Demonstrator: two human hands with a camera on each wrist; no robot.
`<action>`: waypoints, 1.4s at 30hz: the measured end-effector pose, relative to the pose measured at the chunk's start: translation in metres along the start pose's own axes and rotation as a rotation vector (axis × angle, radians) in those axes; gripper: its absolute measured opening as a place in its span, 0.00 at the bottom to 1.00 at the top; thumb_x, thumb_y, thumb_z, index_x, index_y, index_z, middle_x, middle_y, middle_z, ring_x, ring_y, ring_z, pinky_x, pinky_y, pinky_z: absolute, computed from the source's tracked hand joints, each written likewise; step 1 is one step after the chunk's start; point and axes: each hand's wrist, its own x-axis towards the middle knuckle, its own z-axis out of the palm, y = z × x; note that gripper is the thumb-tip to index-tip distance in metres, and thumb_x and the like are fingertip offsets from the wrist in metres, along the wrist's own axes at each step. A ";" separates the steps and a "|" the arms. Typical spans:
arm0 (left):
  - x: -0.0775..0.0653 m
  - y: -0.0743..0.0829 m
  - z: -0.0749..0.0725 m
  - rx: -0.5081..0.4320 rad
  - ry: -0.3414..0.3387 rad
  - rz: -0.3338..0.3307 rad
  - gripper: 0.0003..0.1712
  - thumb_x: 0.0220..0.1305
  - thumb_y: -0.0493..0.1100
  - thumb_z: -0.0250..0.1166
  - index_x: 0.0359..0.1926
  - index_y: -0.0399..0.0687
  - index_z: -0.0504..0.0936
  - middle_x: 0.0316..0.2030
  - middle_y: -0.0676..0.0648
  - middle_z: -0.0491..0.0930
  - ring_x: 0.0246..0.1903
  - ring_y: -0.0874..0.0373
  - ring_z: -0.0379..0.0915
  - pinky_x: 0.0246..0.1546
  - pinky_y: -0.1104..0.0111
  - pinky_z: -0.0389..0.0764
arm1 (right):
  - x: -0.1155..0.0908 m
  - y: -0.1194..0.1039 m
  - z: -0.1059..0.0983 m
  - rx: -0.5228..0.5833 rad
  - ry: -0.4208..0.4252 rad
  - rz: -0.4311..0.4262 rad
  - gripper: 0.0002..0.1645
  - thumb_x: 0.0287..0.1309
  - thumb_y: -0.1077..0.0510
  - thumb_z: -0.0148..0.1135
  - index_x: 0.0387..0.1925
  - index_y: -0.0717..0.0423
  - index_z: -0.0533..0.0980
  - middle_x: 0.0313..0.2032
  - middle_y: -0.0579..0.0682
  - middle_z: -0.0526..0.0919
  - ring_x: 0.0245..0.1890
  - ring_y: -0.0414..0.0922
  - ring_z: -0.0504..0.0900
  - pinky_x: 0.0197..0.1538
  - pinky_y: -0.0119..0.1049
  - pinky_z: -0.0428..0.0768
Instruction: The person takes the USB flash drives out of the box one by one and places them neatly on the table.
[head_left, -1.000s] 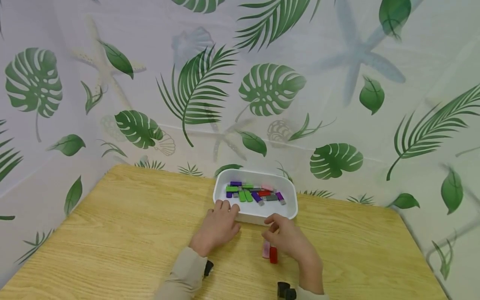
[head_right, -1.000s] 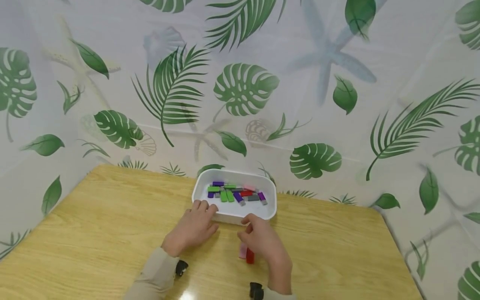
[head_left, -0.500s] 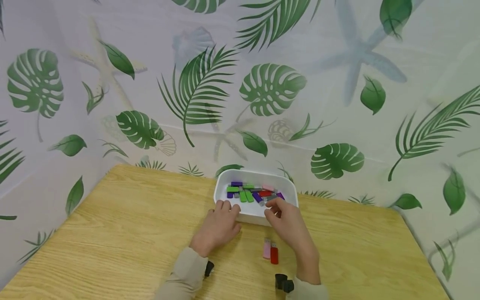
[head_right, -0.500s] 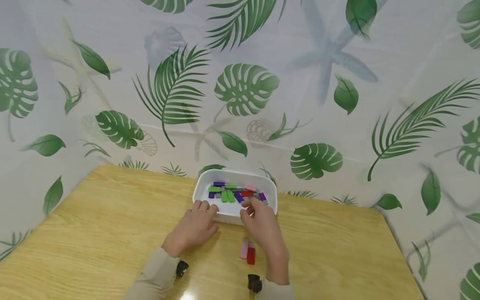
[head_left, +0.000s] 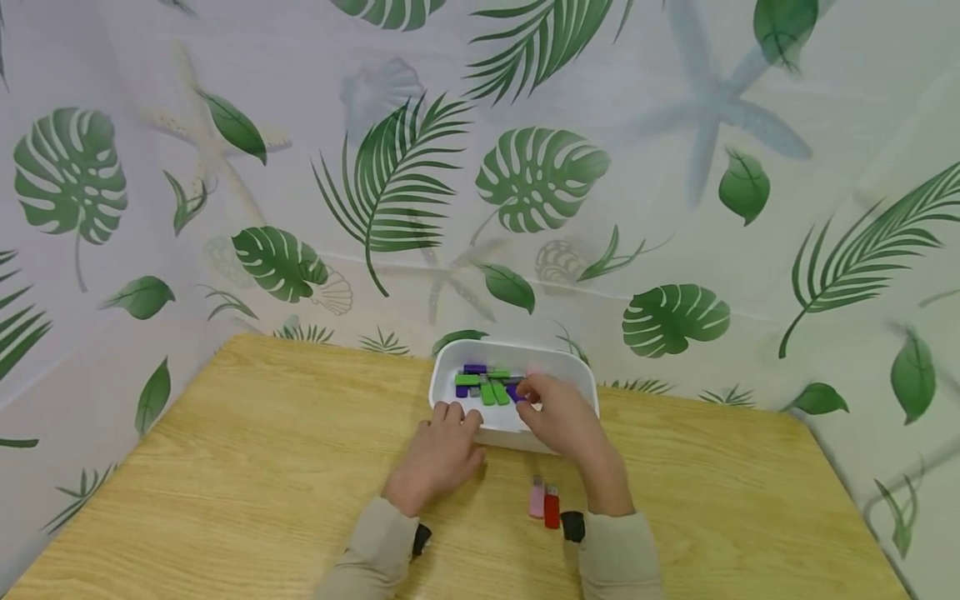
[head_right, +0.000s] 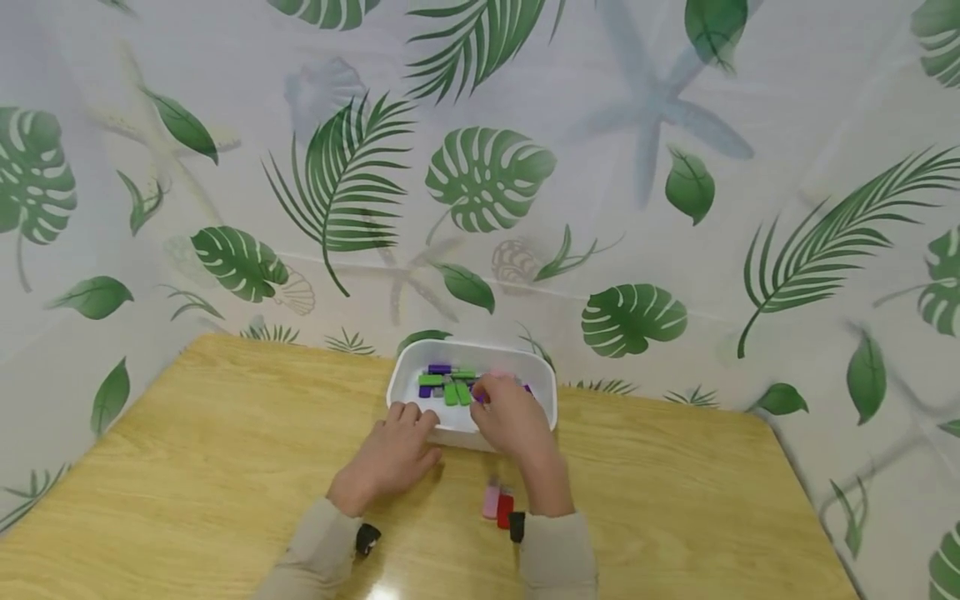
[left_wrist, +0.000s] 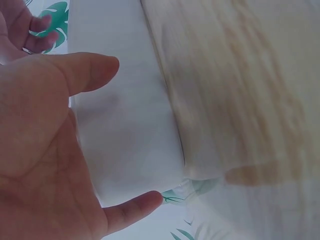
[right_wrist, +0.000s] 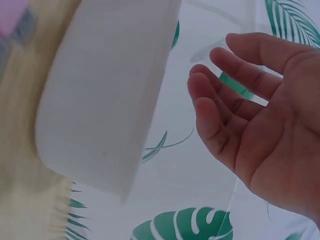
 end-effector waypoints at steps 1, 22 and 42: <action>0.000 0.000 0.000 -0.001 0.002 -0.001 0.16 0.69 0.50 0.60 0.51 0.46 0.74 0.46 0.43 0.71 0.50 0.48 0.63 0.43 0.54 0.75 | 0.005 0.001 -0.001 -0.035 -0.019 -0.012 0.08 0.62 0.62 0.63 0.42 0.60 0.80 0.39 0.55 0.83 0.40 0.51 0.82 0.45 0.45 0.82; -0.005 0.002 0.001 0.005 0.008 0.018 0.17 0.69 0.50 0.61 0.51 0.46 0.73 0.46 0.43 0.70 0.49 0.48 0.63 0.41 0.55 0.76 | 0.061 0.008 0.027 -0.227 -0.320 0.082 0.25 0.63 0.56 0.62 0.60 0.57 0.75 0.54 0.58 0.77 0.45 0.50 0.77 0.51 0.49 0.78; -0.003 -0.001 0.001 0.026 0.019 0.027 0.19 0.69 0.51 0.61 0.53 0.46 0.73 0.47 0.42 0.71 0.50 0.48 0.63 0.41 0.54 0.76 | 0.075 0.022 0.073 -0.340 -0.322 0.127 0.22 0.66 0.53 0.59 0.58 0.56 0.72 0.47 0.57 0.79 0.46 0.53 0.79 0.51 0.52 0.79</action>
